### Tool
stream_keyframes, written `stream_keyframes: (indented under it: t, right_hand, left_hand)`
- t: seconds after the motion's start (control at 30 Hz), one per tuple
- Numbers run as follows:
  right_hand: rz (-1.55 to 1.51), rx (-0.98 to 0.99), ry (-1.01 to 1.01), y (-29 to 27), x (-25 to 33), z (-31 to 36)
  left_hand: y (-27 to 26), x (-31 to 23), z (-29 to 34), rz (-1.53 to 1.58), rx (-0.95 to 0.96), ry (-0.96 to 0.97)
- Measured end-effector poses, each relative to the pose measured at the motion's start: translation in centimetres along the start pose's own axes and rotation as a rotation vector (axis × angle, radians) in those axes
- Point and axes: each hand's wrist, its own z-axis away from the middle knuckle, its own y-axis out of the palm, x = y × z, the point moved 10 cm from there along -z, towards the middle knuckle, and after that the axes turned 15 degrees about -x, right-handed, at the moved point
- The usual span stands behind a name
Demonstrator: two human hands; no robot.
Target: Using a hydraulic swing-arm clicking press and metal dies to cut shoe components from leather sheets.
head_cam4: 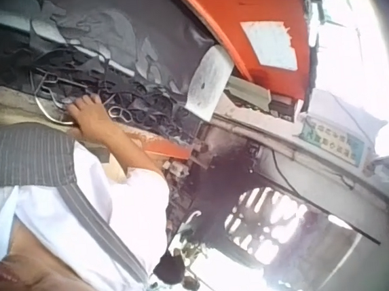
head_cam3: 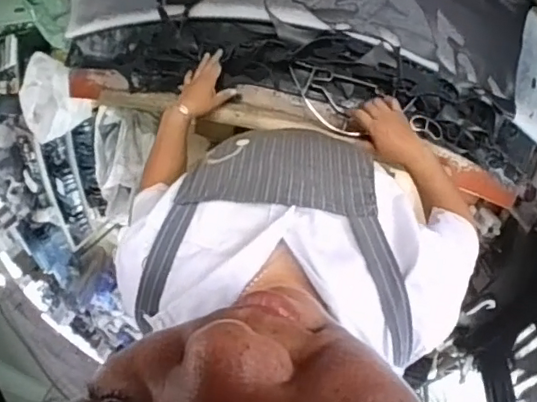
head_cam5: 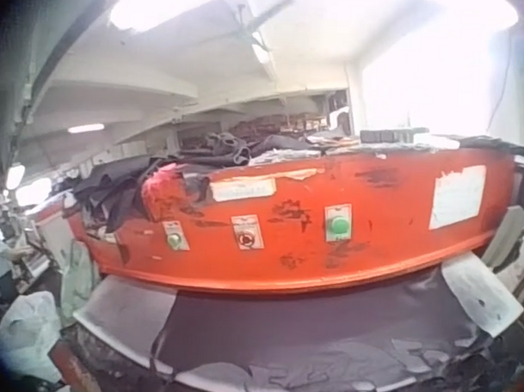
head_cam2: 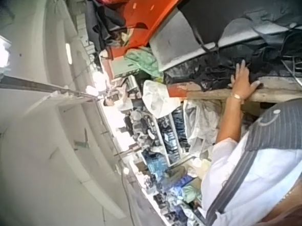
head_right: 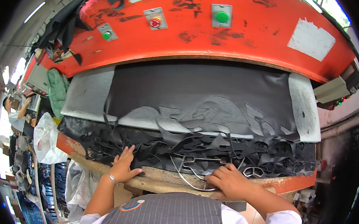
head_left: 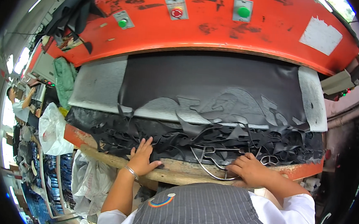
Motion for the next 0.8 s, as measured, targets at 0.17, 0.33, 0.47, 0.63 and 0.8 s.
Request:
stream_keyframes:
  t: [0.17,0.33,0.47,0.63,0.8]
  right_hand:
    - [0.025,0.008,0.015,1.3,-1.2,1.2]
    - [-0.19,0.152,0.286,-1.8,-0.1,0.0]
    - [-0.453,0.314,0.464,-7.6,2.9,-2.5]
    - [-0.248,0.142,0.224,-12.0,5.4,-12.0]
    - [0.212,-0.14,0.19,-5.4,1.3,-24.0]
  left_hand:
    - [-6.0,0.0,-3.8,0.349,-0.19,0.105]
    - [-8.3,2.7,-13.1,0.411,-0.338,0.185]
    - [-6.9,6.9,-19.3,0.14,-0.519,0.237]
    - [-4.5,7.5,-20.7,0.029,-0.596,0.22]
    - [-3.5,7.1,-20.2,0.1,-0.636,0.157]
